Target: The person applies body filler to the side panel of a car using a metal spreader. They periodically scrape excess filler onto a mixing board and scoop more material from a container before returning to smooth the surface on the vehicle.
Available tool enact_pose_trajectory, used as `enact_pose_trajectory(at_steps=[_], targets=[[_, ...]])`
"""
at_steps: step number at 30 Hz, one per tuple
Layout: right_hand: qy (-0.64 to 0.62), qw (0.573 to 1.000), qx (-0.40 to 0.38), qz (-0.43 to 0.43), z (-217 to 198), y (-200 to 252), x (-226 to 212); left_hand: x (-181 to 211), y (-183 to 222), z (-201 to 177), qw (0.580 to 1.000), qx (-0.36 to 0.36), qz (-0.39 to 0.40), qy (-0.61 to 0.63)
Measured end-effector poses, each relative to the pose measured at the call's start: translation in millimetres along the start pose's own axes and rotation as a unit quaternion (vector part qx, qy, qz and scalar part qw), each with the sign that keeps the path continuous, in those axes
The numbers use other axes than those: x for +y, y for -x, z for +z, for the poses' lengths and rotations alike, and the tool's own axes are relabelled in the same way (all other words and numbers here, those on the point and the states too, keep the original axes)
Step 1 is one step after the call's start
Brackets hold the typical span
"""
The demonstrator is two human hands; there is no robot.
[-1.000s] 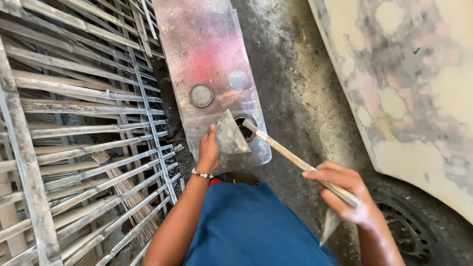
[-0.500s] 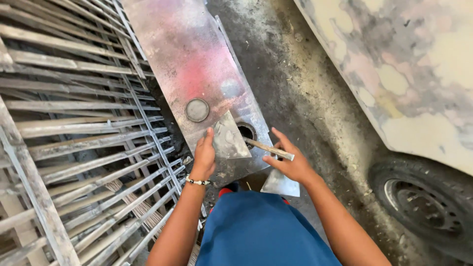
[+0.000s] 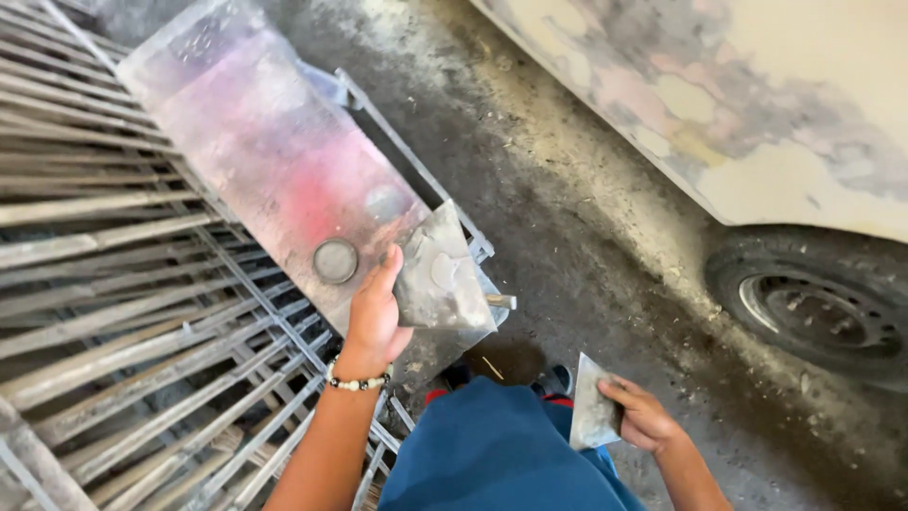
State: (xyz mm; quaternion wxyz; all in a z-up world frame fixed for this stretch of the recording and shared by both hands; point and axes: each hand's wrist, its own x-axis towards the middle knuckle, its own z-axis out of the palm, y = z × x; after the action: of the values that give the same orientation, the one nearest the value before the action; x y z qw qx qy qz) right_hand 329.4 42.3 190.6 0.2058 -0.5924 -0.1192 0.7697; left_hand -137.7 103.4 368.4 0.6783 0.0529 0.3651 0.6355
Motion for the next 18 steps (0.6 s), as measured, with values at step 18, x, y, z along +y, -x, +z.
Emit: enact_pose_trajectory(at_steps=[18], targets=[[-0.305,0.893,-0.037,-0.328,53.6,152.8,-134.7,-167.9,-10.8,170.6,0.853,-0.163,0.023,-0.495]])
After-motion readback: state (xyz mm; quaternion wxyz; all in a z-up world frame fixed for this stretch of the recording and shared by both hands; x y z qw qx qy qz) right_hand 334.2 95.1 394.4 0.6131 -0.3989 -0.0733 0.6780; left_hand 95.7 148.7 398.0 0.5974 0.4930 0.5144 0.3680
